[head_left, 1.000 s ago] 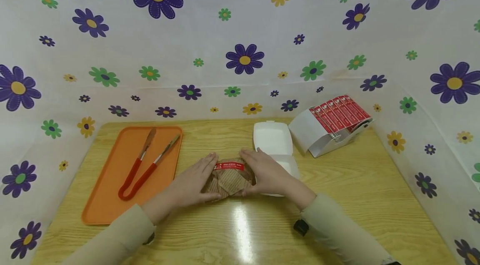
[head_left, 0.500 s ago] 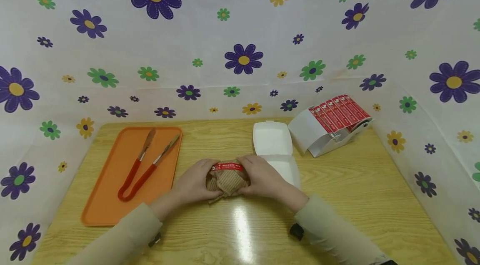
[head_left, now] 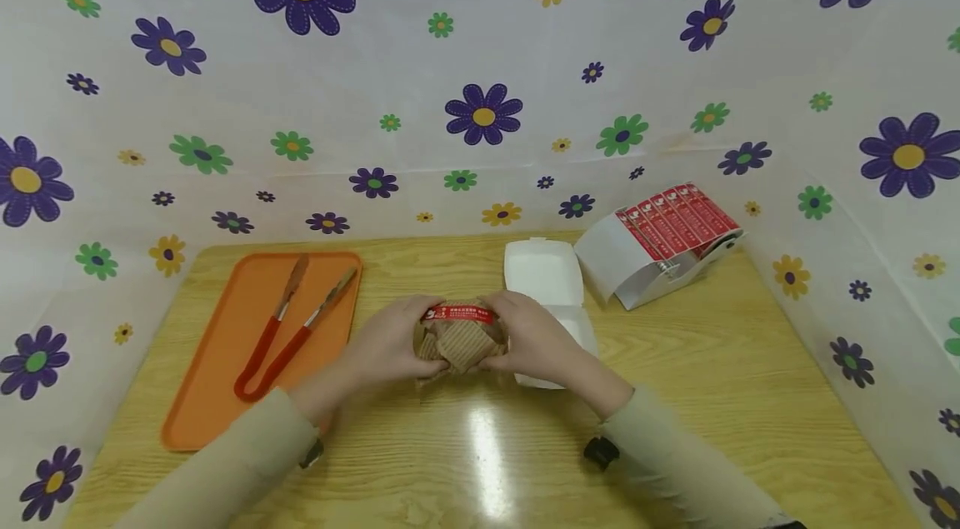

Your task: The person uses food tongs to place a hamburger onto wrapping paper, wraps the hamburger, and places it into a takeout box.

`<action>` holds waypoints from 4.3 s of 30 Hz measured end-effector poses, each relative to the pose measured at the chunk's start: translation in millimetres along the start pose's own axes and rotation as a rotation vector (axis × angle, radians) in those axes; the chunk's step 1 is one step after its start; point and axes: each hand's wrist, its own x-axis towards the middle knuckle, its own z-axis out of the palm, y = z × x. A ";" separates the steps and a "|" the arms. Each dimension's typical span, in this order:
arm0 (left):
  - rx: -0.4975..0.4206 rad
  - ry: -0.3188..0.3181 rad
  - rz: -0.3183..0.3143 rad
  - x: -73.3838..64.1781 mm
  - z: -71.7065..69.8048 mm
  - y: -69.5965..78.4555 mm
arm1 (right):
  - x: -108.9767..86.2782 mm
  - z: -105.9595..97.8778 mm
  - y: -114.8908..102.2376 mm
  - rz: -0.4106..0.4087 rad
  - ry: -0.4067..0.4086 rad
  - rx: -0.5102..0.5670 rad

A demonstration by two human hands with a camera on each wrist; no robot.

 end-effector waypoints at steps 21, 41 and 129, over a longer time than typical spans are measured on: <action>0.003 -0.067 0.102 78.9 34.4 64.2 | -53.1 -61.2 57.6 0.115 0.023 0.112; 0.200 -0.158 0.071 74.1 64.6 70.5 | -67.8 -28.0 85.0 0.077 -0.012 -0.010; 0.206 -0.137 0.047 34.6 54.5 49.1 | -62.5 -5.9 74.4 0.027 0.063 -0.026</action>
